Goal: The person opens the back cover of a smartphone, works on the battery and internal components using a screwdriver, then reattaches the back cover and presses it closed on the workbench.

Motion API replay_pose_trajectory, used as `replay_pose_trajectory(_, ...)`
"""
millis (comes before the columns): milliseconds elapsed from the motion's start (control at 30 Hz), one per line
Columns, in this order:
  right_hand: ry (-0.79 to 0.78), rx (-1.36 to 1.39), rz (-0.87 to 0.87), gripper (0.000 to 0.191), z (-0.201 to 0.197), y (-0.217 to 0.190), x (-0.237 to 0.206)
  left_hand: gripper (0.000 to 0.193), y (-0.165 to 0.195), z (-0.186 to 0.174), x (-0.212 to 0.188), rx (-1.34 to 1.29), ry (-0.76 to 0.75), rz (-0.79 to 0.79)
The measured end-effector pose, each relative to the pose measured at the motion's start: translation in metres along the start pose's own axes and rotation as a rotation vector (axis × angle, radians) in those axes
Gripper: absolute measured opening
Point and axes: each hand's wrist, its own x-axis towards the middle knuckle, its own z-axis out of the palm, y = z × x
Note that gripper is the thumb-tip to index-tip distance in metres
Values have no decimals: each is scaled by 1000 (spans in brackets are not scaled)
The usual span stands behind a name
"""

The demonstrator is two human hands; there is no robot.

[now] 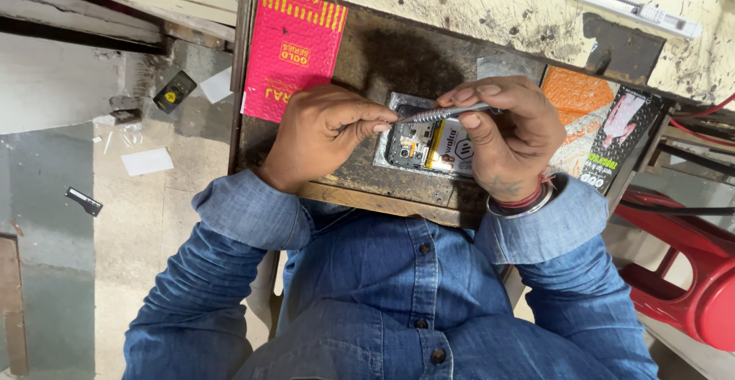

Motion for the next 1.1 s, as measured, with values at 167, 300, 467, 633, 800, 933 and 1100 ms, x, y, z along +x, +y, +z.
replay_pose_trajectory(167,26,-3,-3,21,1,4,-4,14,1,-1,-1,-29,-7,-37)
replay_pose_trajectory(300,40,-2,-10,21,2,5,-5,15,1,-1,-3,-18,19,-34)
replay_pose_trajectory(467,127,14,-51,25,-2,3,-2,16,12,-4,-1,22,109,44)
replay_pose_trajectory(633,122,-70,-95,21,-4,-5,4,21,42,-10,5,204,147,213)
replay_pose_trajectory(800,81,-215,-135,18,-4,-16,9,20,51,-31,42,573,237,317)
replay_pose_trajectory(933,80,-272,-145,18,-5,-23,12,24,39,-48,91,907,189,307)
replay_pose_trajectory(1100,104,-262,-146,16,-9,-23,14,29,36,-39,120,1041,155,347)
